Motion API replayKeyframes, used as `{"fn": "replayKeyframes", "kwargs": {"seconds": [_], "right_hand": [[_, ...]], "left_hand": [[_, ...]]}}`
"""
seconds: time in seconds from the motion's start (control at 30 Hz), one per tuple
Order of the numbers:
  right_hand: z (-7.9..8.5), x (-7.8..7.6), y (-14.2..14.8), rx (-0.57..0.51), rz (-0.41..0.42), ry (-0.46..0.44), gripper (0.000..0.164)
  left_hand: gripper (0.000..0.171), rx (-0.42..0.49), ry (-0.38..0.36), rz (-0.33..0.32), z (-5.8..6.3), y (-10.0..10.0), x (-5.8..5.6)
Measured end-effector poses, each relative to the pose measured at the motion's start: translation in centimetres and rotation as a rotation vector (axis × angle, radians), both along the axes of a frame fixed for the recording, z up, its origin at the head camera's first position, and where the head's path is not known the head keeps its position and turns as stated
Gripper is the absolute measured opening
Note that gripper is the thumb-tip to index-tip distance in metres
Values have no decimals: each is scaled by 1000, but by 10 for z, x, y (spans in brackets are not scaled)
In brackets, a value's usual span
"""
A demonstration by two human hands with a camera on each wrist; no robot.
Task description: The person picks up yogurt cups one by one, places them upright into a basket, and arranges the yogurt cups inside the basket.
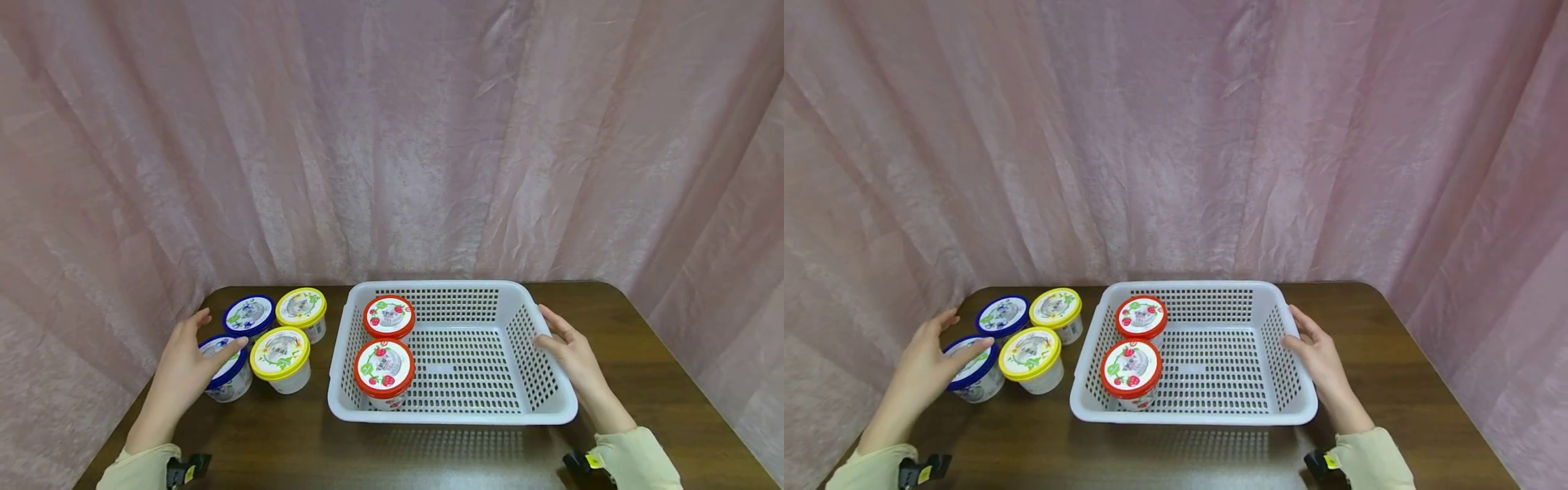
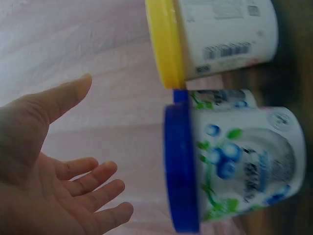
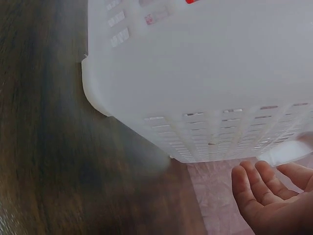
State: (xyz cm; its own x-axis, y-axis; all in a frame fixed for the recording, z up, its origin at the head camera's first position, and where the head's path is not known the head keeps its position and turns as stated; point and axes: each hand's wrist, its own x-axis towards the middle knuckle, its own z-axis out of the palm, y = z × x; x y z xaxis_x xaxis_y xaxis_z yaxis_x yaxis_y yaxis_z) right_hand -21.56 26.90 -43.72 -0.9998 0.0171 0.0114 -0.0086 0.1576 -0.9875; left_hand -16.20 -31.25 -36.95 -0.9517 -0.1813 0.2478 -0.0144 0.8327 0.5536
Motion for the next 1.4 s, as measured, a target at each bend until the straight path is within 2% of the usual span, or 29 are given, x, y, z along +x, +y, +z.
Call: {"fn": "replayKeyframes", "kwargs": {"seconds": [0.3, 0.53, 0.73, 0.97, 1.4], "right_hand": [[1, -1, 0, -29, 6, -19, 69], [0, -2, 1, -43, 17, -32, 71], [0, -2, 1, -39, 10, -38, 71], [0, -2, 0, -38, 3, -25, 70], [-1, -4, 0, -64, -8, -45, 71]], "left_hand": [[115, -3, -71, -31, -19, -20, 6], [119, 17, -52, -51, -31, -30, 5], [124, 26, -102, -45, -38, -33, 5], [125, 32, -64, -33, -53, -35, 6], [134, 125, -299, 55, -55, -42, 0]]}}
